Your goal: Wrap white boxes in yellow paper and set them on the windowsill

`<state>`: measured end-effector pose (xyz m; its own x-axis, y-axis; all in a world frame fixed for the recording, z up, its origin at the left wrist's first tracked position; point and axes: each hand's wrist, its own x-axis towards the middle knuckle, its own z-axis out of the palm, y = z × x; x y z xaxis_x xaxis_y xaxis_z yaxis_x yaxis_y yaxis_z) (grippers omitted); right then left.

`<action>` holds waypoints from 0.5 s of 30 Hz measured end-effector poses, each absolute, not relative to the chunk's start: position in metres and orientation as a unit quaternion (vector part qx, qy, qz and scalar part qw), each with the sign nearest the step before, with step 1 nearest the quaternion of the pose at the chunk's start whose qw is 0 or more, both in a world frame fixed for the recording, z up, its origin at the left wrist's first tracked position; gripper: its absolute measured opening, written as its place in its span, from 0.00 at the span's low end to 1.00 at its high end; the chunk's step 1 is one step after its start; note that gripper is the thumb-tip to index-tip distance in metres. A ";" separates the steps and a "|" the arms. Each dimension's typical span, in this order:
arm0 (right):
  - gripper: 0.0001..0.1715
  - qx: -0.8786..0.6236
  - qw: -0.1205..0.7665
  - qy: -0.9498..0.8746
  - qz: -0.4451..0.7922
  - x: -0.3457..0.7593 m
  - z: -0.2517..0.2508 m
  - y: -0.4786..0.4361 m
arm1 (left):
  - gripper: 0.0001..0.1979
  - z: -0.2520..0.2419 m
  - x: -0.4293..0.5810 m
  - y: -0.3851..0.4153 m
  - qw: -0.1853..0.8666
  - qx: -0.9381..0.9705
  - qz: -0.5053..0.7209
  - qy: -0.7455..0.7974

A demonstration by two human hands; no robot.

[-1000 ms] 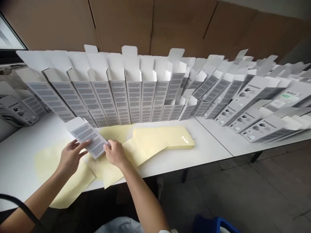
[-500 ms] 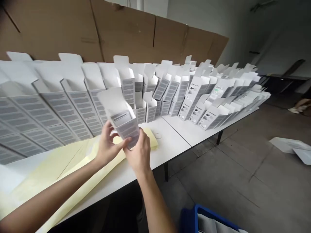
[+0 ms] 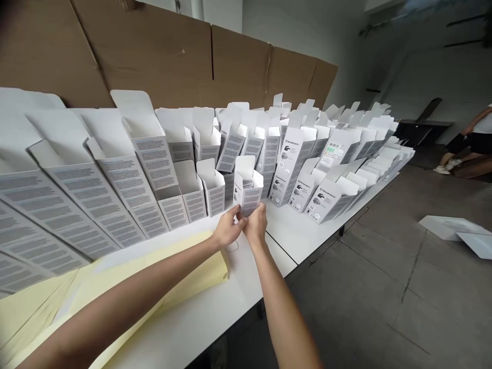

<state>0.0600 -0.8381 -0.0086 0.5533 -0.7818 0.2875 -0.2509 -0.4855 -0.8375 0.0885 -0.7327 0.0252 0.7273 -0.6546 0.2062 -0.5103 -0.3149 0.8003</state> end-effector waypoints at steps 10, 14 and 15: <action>0.35 -0.820 0.392 0.272 -0.317 0.135 -0.037 -0.848 | 0.27 0.007 0.127 -0.744 0.430 0.855 -0.066 -0.282; 0.32 -0.828 0.396 0.256 -0.304 0.142 -0.037 -0.841 | 0.27 0.010 0.126 -0.731 0.427 0.861 -0.051 -0.273; 0.33 -0.831 0.399 0.248 -0.297 0.142 -0.037 -0.840 | 0.26 0.012 0.124 -0.727 0.427 0.860 -0.049 -0.274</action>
<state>0.1418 -0.8397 -0.0371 0.7012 -0.6490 0.2951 -0.1752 -0.5581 -0.8111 0.1239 -0.7270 0.0123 0.8446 -0.5138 0.1505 -0.4304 -0.4845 0.7616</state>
